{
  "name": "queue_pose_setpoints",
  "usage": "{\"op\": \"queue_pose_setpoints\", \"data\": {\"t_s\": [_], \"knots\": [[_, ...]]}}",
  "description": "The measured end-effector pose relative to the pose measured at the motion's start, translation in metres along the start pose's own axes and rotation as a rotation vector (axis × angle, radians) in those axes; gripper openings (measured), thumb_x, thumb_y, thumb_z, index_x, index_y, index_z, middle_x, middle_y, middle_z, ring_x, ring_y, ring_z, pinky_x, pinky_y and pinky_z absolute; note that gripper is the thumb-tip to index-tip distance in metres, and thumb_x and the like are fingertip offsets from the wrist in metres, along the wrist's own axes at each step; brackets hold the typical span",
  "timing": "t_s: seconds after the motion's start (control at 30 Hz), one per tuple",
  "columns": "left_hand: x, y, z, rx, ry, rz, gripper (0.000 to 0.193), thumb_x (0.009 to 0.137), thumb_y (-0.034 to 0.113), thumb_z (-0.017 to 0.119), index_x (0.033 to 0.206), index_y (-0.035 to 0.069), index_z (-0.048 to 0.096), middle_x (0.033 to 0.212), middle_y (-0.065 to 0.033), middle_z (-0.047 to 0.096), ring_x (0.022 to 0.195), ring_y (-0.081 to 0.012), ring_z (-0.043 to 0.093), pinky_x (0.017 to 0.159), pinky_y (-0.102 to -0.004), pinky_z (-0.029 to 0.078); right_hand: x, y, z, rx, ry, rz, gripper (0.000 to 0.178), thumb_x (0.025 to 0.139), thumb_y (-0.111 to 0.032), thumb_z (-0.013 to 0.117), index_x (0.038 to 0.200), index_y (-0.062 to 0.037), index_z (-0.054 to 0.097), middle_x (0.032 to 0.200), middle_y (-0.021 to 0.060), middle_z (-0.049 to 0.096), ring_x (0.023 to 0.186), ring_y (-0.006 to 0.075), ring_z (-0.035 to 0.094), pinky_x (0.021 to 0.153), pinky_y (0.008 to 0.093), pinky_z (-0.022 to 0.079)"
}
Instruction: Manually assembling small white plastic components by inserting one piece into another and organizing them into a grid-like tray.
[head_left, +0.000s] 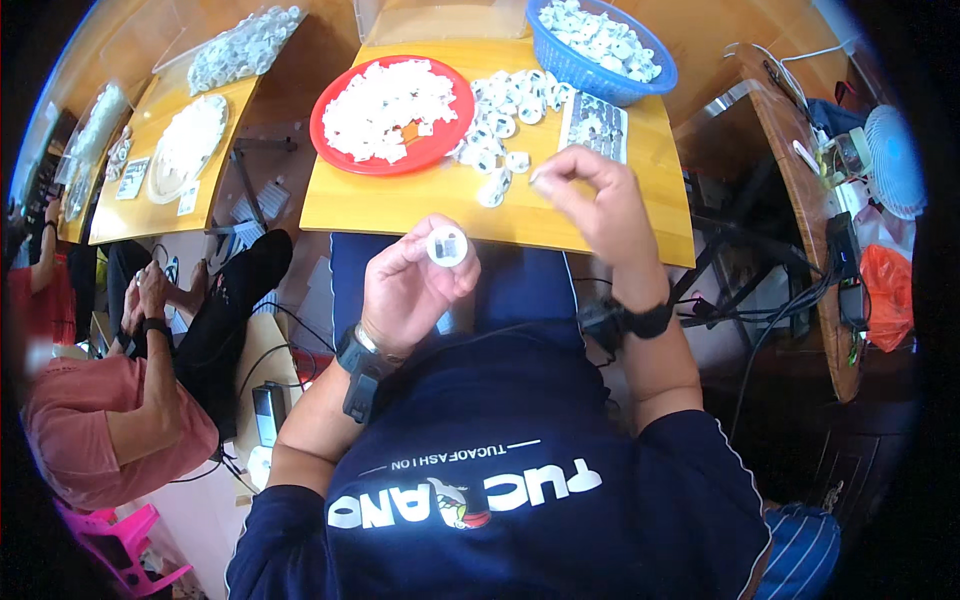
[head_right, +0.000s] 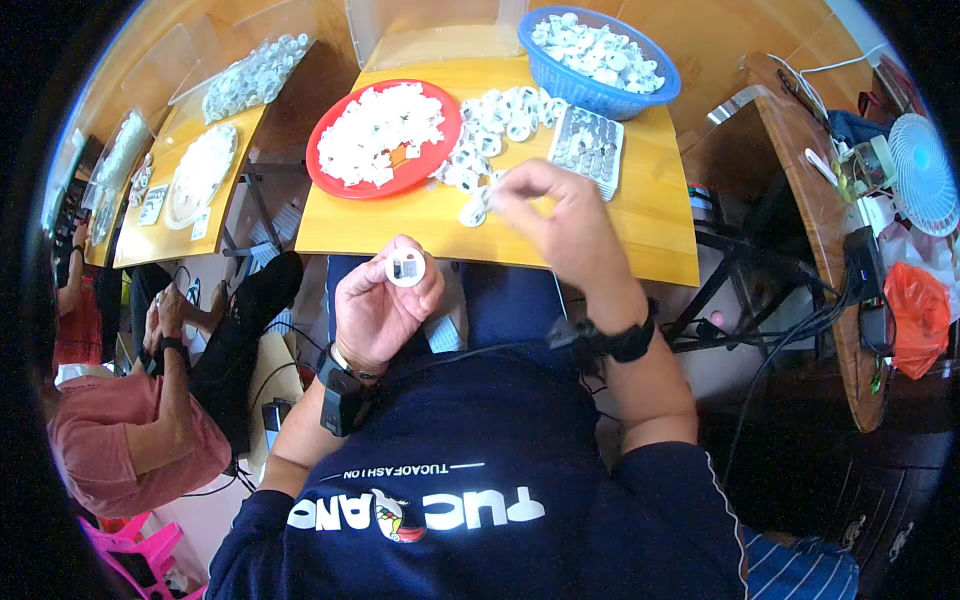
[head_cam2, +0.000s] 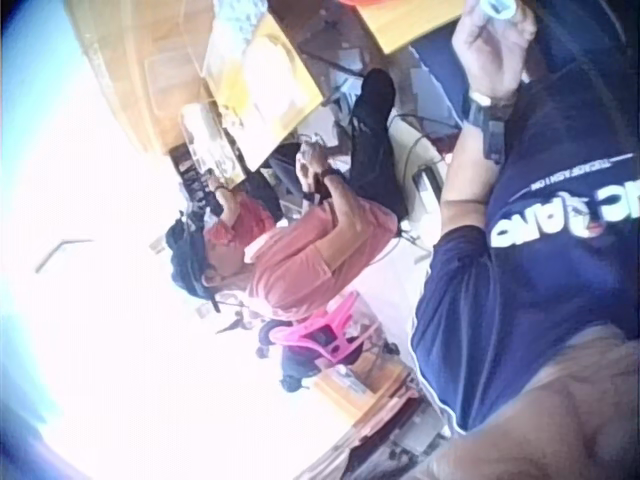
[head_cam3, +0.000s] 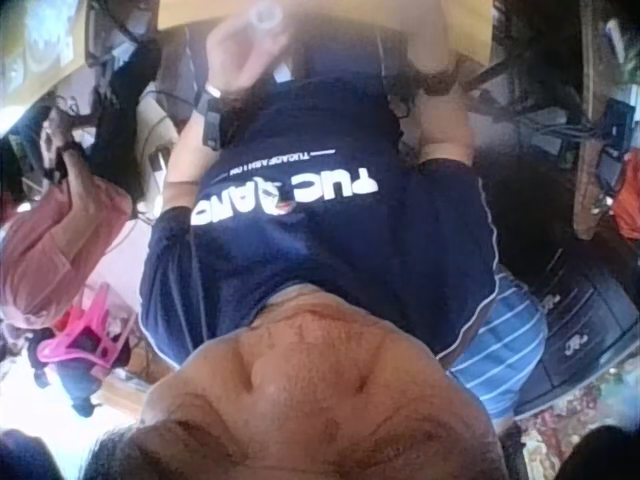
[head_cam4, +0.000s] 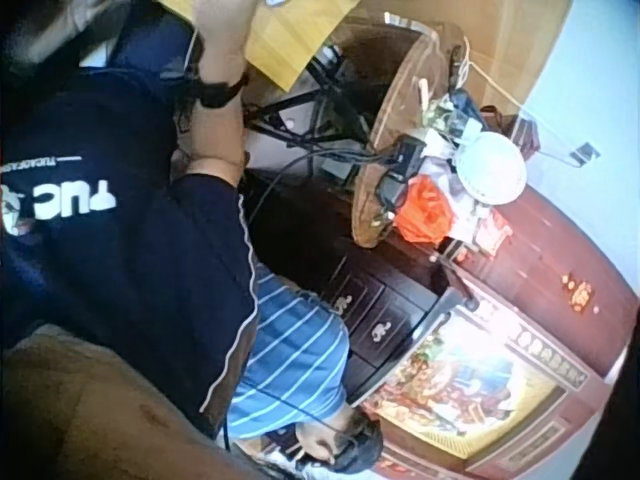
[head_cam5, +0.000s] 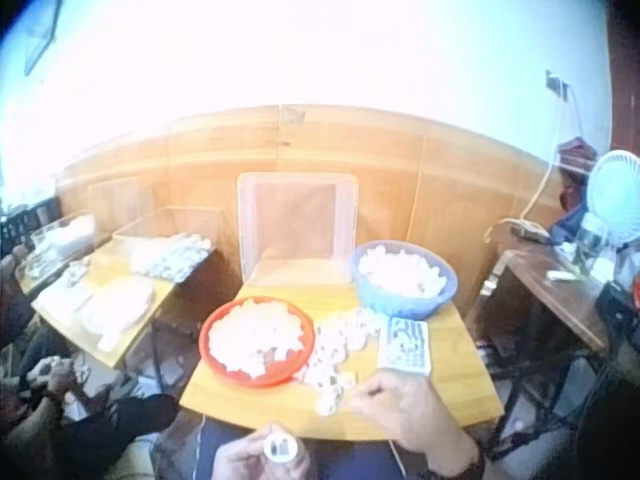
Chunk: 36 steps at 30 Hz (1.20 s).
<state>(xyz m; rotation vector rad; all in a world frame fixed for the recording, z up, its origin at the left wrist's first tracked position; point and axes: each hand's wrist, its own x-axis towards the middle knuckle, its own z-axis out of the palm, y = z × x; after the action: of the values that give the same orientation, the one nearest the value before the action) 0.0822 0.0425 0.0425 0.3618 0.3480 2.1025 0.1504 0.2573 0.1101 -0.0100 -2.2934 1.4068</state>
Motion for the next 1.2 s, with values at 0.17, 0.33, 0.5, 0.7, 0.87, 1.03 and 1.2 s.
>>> {"op": "queue_pose_setpoints", "data": {"t_s": [0.17, 0.33, 0.5, 0.7, 0.87, 1.03, 1.2], "knots": [[0.003, -0.001, 0.002, 0.031, -0.012, -0.012, 0.03, 0.088, 0.027, 0.054, 0.096, -0.001, 0.053, 0.077, -0.0154, 0.056, 0.071, -0.026, 0.054, 0.069, -0.0334, 0.044, -0.02, -0.014, 0.031, 0.148, -0.056, -0.036, 0.009, 0.084, -0.007, 0.066, 0.084, 0.0015, 0.065, 0.076, 0.0039, 0.066, 0.07, 0.0095, 0.061, 0.067, 0.0257, 0.049], [0.001, -0.005, 0.005, 0.064, 0.008, -0.022, 0.033, 0.088, 0.03, 0.055, 0.097, -0.002, 0.053, 0.077, -0.015, 0.057, 0.072, -0.0258, 0.055, 0.068, -0.0328, 0.044, -0.027, -0.005, 0.043, 0.313, -0.142, 0.121, 0.006, 0.084, -0.004, 0.066, 0.087, 0.0012, 0.065, 0.078, 0.0034, 0.066, 0.072, 0.0072, 0.062, 0.065, 0.0229, 0.05], [0.0, -0.005, 0.004, 0.116, 0.008, -0.018, 0.035, 0.088, 0.032, 0.055, 0.097, -0.002, 0.054, 0.078, -0.0137, 0.057, 0.07, -0.024, 0.056, 0.067, -0.032, 0.045, -0.028, 0.003, 0.044, 0.556, -0.218, 0.274, 0.007, 0.084, 0.0, 0.066, 0.091, 0.0012, 0.065, 0.082, 0.0035, 0.067, 0.074, 0.0077, 0.063, 0.066, 0.0215, 0.051], [0.001, -0.006, 0.004, 0.127, -0.012, -0.006, 0.034, 0.089, 0.031, 0.055, 0.098, -0.002, 0.054, 0.078, -0.0137, 0.057, 0.07, -0.0234, 0.055, 0.068, -0.0317, 0.044, -0.03, 0.01, 0.045, 0.675, -0.207, 0.292, 0.009, 0.084, 0.002, 0.066, 0.093, 0.0015, 0.065, 0.085, 0.0045, 0.067, 0.078, 0.009, 0.064, 0.069, 0.0218, 0.052], [0.002, -0.006, 0.002, 0.131, -0.007, -0.003, 0.034, 0.09, 0.031, 0.055, 0.099, -0.002, 0.053, 0.078, -0.0138, 0.057, 0.071, -0.0234, 0.055, 0.068, -0.0317, 0.044, -0.033, 0.003, 0.047, 0.645, -0.133, 0.309, 0.009, 0.083, 0.001, 0.067, 0.092, 0.0027, 0.065, 0.085, 0.0044, 0.067, 0.08, 0.0092, 0.064, 0.07, 0.0228, 0.053], [0.001, -0.007, 0.001, 0.179, 0.03, 0.0, 0.03, 0.093, 0.027, 0.053, 0.101, -0.002, 0.053, 0.08, -0.0133, 0.058, 0.073, -0.0227, 0.056, 0.07, -0.0319, 0.046, -0.036, -0.012, 0.048, 0.061, 0.063, -0.152, 0.011, 0.078, 0.001, 0.069, 0.088, -0.0026, 0.065, 0.075, 0.0079, 0.066, 0.071, 0.0185, 0.064, 0.065, 0.0291, 0.05], [-0.002, -0.01, 0.001, 0.222, 0.102, 0.0, 0.023, 0.095, 0.021, 0.051, 0.103, -0.001, 0.053, 0.086, -0.011, 0.06, 0.075, -0.0196, 0.058, 0.071, -0.0305, 0.047, -0.035, -0.018, 0.05, -0.119, 0.068, -0.264, 0.012, 0.073, 0.002, 0.069, 0.082, -0.006, 0.064, 0.072, 0.0098, 0.063, 0.069, 0.0279, 0.06, 0.062, 0.0352, 0.048]]}}
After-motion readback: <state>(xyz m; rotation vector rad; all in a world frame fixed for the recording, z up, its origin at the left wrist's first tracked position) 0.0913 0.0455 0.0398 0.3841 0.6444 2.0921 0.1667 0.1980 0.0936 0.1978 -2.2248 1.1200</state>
